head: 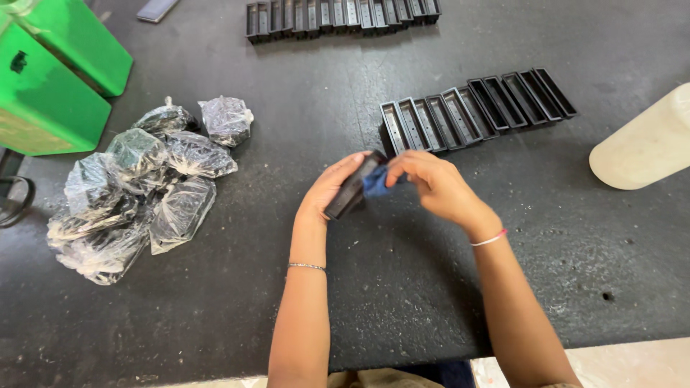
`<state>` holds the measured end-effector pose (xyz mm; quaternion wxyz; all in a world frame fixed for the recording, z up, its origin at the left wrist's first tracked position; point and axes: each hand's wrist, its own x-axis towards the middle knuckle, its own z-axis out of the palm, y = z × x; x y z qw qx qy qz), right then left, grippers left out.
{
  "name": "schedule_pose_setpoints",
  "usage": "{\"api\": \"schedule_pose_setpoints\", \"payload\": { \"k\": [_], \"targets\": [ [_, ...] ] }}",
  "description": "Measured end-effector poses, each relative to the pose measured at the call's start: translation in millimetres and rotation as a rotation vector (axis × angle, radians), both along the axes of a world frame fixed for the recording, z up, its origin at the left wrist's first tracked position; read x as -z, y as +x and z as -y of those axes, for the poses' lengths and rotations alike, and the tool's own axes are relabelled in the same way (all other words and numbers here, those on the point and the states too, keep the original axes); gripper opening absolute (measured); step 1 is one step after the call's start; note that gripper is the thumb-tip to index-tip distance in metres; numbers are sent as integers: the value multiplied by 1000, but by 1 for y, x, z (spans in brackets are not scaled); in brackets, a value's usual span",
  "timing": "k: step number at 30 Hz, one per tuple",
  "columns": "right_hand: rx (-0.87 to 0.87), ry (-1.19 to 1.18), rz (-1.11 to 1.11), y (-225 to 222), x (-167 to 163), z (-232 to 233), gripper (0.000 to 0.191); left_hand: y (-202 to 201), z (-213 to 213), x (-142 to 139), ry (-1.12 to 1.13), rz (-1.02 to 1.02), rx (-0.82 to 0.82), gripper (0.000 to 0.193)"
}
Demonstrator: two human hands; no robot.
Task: The person unwraps black plastic rectangular parts from plastic bags one at a time, wipes each part with a blue cloth, and places the wiped parts in rows on the work table. A white bottle sits nearby on the table.
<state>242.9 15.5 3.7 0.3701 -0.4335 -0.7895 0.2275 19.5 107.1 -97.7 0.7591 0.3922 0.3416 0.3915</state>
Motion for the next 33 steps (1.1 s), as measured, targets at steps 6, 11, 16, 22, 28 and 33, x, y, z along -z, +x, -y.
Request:
{"api": "schedule_pose_setpoints", "payload": {
  "k": [6, 11, 16, 22, 28, 33],
  "targets": [
    [-46, -46, -133, 16, 2, -5, 43, -21, -12, 8, -23, 410, 53, 33],
    [164, 101, -223, 19, 13, -11, 32, -20, -16, 9, -145, 383, 2, 34],
    [438, -61, -513, 12, 26, -18, 29, -4, -11, -1, -179, 282, -126, 47],
    [388, -161, -759, -8, 42, -22, 36, 24, -2, -5, -90, 246, -116, 49],
    [477, 118, -460, -22, 45, -17, 34, 50, 13, -10, -8, 290, -165, 43],
    [518, 201, -321, -32, 42, -10, 32, 63, 22, -8, 44, 249, -290, 41]
  ]
}}
